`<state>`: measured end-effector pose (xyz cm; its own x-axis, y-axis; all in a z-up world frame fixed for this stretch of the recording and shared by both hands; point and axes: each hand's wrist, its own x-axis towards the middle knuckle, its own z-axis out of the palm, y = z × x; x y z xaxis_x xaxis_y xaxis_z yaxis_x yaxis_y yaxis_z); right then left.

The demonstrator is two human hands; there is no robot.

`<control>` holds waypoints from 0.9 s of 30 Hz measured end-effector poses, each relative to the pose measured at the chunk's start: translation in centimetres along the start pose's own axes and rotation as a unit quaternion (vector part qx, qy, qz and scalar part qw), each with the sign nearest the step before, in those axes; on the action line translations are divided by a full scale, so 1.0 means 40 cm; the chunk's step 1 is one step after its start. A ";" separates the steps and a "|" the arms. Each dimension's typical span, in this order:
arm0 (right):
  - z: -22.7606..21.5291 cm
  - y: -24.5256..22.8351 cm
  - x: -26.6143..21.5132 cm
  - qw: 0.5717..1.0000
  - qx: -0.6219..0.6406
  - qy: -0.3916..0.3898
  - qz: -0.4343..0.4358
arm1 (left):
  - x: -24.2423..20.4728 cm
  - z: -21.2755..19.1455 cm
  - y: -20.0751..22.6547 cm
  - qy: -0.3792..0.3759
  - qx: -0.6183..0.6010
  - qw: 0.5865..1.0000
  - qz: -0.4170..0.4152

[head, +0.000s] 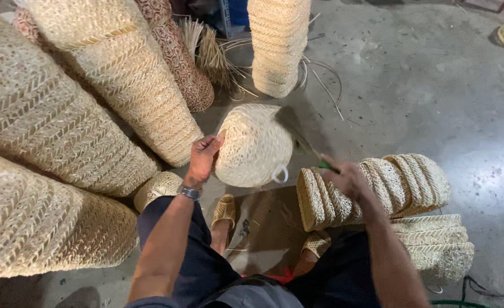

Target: The person cleans various woven baskets using a small hand broom to remove debris.

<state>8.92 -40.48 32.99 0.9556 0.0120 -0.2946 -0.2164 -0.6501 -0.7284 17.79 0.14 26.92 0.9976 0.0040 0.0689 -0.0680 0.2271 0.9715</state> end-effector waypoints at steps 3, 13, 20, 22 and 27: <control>0.173 0.041 -0.004 0.985 0.162 -0.003 0.055 | -0.011 0.041 -0.085 0.139 -0.177 0.974 -0.027; 0.219 -0.027 -0.139 0.920 0.364 -0.043 -0.138 | 0.012 0.147 -0.219 0.227 -0.093 0.969 0.032; 0.224 0.219 0.000 0.972 0.227 -0.042 0.045 | -0.021 0.096 -0.066 0.170 0.068 0.982 0.043; 0.262 0.258 0.040 0.992 0.061 0.004 0.110 | -0.029 0.067 -0.045 0.157 0.149 0.976 0.033; 0.219 0.193 0.026 0.968 0.228 -0.033 0.101 | -0.059 0.038 -0.018 0.078 0.160 0.984 0.022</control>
<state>6.48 -38.81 21.65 0.8733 -0.0221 -0.4867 -0.4771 -0.2411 -0.8452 15.45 -1.53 26.42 0.9816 0.1615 0.1017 -0.0872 -0.0949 0.9917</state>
